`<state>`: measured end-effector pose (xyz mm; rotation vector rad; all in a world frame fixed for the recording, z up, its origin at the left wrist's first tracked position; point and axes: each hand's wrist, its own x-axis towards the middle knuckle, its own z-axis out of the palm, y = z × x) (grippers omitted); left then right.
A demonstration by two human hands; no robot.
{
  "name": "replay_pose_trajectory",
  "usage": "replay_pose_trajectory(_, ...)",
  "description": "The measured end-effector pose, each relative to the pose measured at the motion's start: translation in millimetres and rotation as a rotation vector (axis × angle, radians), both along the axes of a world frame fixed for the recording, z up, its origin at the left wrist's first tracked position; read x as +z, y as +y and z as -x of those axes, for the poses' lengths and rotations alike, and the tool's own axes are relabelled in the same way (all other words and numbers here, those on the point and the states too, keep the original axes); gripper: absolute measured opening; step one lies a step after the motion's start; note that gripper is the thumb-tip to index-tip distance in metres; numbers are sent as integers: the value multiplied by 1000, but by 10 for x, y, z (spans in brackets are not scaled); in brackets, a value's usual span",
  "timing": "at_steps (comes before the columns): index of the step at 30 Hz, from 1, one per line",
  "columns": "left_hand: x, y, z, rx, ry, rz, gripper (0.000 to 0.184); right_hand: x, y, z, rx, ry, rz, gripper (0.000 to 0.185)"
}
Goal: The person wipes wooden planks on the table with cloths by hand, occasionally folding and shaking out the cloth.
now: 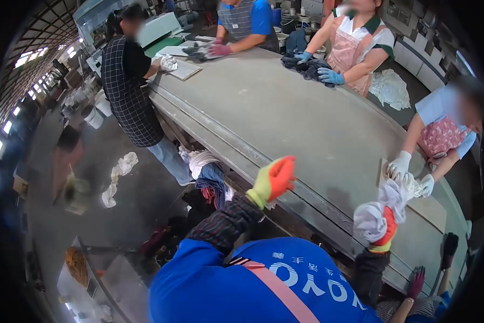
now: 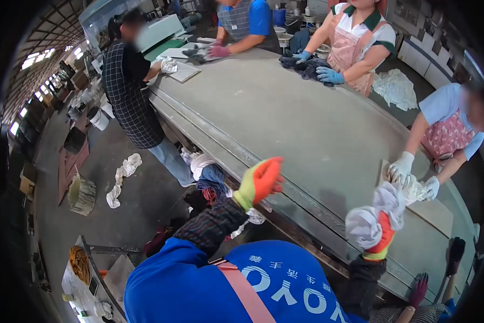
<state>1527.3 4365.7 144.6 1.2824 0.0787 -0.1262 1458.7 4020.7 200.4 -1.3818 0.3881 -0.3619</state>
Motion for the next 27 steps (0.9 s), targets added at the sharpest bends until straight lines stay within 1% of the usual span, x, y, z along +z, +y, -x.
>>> replay_pose_trajectory(1, -115, 170, -103, 99, 69, -35, 44, -97, -148, 34, 32, -55, -3, 41)
replay_pose_trajectory(4, -569, 447, -272, 122, 4, -67, 41, -325, -507, 26, 125, -227, -13, 41)
replay_pose_trajectory(5, -658, 497, -279, 131, -23, -87, 40, -318, -461, 7, 136, -249, -11, 41)
replay_pose_trajectory(6, -688, 517, -265, 125, -16, -79, 40, -297, -400, -13, 148, -272, -8, 41)
replay_pose_trajectory(9, -713, 514, -290, 110, -33, -153, 38, -106, 35, -57, 31, -322, -56, 41)
replay_pose_trajectory(10, -706, 511, -292, 100, -32, -147, 38, -111, 18, -67, 22, -320, -48, 41)
replay_pose_trajectory(13, -697, 512, -238, 160, -18, -44, 39, -298, -180, -85, 204, -254, -127, 42)
replay_pose_trajectory(14, -726, 487, -205, 150, -9, -46, 39, -284, -185, -49, 194, -246, -128, 42)
replay_pose_trajectory(17, -784, 435, -221, 255, -85, -53, 40, -263, -219, -122, 164, -237, -102, 41)
replay_pose_trajectory(18, -785, 423, -201, 242, -82, -68, 40, -275, -253, -133, 152, -234, -104, 41)
replay_pose_trajectory(21, -734, 339, -210, 351, -35, -124, 41, -391, -473, -107, 164, -245, -226, 45)
replay_pose_trajectory(25, -855, 311, -183, 365, -83, -181, 41, -552, -688, -39, 113, -293, -330, 43)
replay_pose_trajectory(27, -895, 284, -113, 391, -132, -231, 41, -616, -761, -9, 98, -312, -334, 43)
